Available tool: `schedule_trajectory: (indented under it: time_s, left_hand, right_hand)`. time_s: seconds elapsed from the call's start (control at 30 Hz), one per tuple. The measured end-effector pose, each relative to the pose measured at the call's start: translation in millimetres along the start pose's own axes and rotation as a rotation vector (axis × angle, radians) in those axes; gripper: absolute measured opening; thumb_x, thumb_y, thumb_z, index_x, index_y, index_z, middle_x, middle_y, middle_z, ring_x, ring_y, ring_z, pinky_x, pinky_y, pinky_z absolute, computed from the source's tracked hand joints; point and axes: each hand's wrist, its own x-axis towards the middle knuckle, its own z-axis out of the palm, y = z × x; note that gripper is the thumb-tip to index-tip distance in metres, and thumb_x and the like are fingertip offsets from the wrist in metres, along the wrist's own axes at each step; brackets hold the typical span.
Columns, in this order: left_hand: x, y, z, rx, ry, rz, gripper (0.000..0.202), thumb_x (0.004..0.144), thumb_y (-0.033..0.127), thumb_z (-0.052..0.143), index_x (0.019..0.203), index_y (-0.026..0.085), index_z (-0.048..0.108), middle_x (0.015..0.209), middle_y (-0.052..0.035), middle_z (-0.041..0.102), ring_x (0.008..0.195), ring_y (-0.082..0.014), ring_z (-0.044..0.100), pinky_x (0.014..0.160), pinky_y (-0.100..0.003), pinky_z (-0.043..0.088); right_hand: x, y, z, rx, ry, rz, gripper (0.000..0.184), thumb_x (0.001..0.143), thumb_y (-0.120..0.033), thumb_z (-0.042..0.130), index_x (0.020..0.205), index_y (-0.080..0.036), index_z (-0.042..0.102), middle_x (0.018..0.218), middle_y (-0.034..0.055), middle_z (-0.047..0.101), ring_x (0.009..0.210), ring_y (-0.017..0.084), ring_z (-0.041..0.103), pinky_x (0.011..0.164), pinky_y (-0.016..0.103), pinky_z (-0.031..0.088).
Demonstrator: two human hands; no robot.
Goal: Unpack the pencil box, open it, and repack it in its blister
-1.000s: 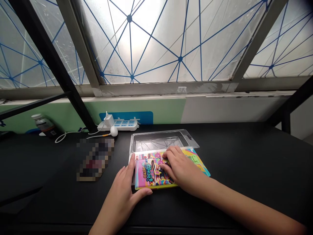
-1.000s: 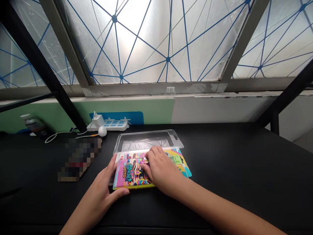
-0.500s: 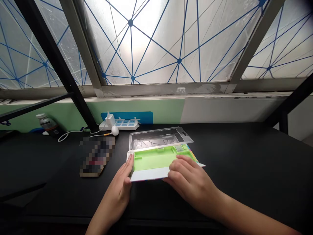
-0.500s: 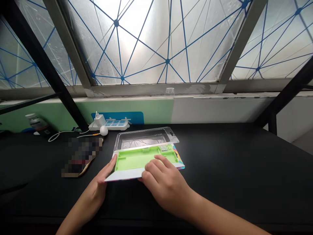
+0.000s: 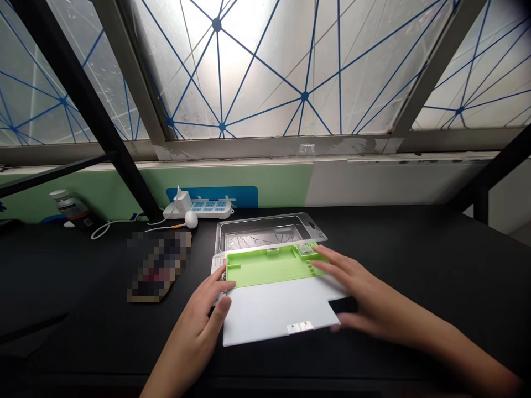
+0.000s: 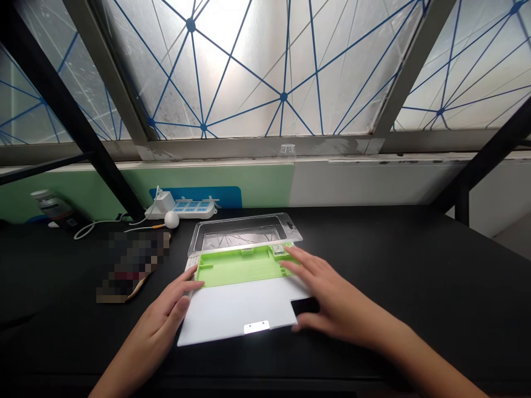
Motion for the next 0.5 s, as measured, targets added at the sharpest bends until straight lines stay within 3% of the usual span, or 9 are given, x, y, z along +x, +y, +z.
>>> schedule_trajectory:
  time_s: [0.07, 0.13, 0.27, 0.37, 0.5]
  left_hand:
    - [-1, -2, -0.7, -0.012, 0.003, 0.011, 0.055, 0.105, 0.061, 0.031, 0.129, 0.028, 0.068, 0.166, -0.0075, 0.036, 0.149, -0.0365, 0.039, 0.113, -0.059, 0.041]
    - [-3, -6, -1.0, -0.028, -0.003, 0.029, 0.060, 0.103, 0.066, 0.028, 0.125, 0.028, 0.069, 0.168, -0.0069, 0.033, 0.149, -0.0387, 0.038, 0.111, -0.060, 0.043]
    - [-6, -14, -1.0, -0.133, 0.035, 0.050, 0.077, 0.095, 0.080, 0.021, 0.143, 0.030, 0.056, 0.163, -0.0088, 0.042, 0.148, -0.0377, 0.041, 0.115, -0.057, 0.040]
    - [-7, -17, 0.0, -0.202, 0.081, 0.043, 0.087, 0.092, 0.085, 0.016, 0.154, 0.029, 0.042, 0.158, -0.0097, 0.049, 0.148, -0.0351, 0.041, 0.116, -0.052, 0.041]
    - [-5, -14, 3.1, -0.162, 0.096, -0.038, 0.073, 0.101, 0.072, 0.027, 0.160, 0.029, 0.029, 0.158, -0.0114, 0.048, 0.147, -0.0334, 0.043, 0.115, -0.053, 0.041]
  right_hand:
    - [-8, 20, 1, 0.076, -0.015, 0.136, 0.075, 0.086, -0.054, 0.073, 0.153, -0.035, 0.046, 0.162, 0.0122, 0.042, 0.144, 0.040, 0.046, 0.109, 0.059, 0.049]
    - [-11, 28, 5, 0.161, -0.012, 0.215, 0.060, 0.090, -0.054, 0.068, 0.146, -0.035, 0.055, 0.155, 0.0103, 0.053, 0.138, 0.037, 0.053, 0.109, 0.056, 0.049]
    - [-8, 19, 8, 0.285, 0.083, 0.303, 0.045, 0.090, -0.061, 0.064, 0.123, -0.031, 0.071, 0.133, 0.0100, 0.071, 0.127, 0.036, 0.062, 0.106, 0.053, 0.052]
    - [-1, 10, 5, 0.344, 0.112, 0.374, 0.042, 0.093, -0.061, 0.060, 0.119, -0.030, 0.070, 0.130, 0.0089, 0.072, 0.120, 0.035, 0.066, 0.101, 0.050, 0.054]
    - [4, 7, 6, 0.336, 0.152, 0.419, 0.044, 0.097, -0.059, 0.054, 0.126, -0.027, 0.062, 0.129, 0.0098, 0.072, 0.119, 0.032, 0.067, 0.100, 0.047, 0.054]
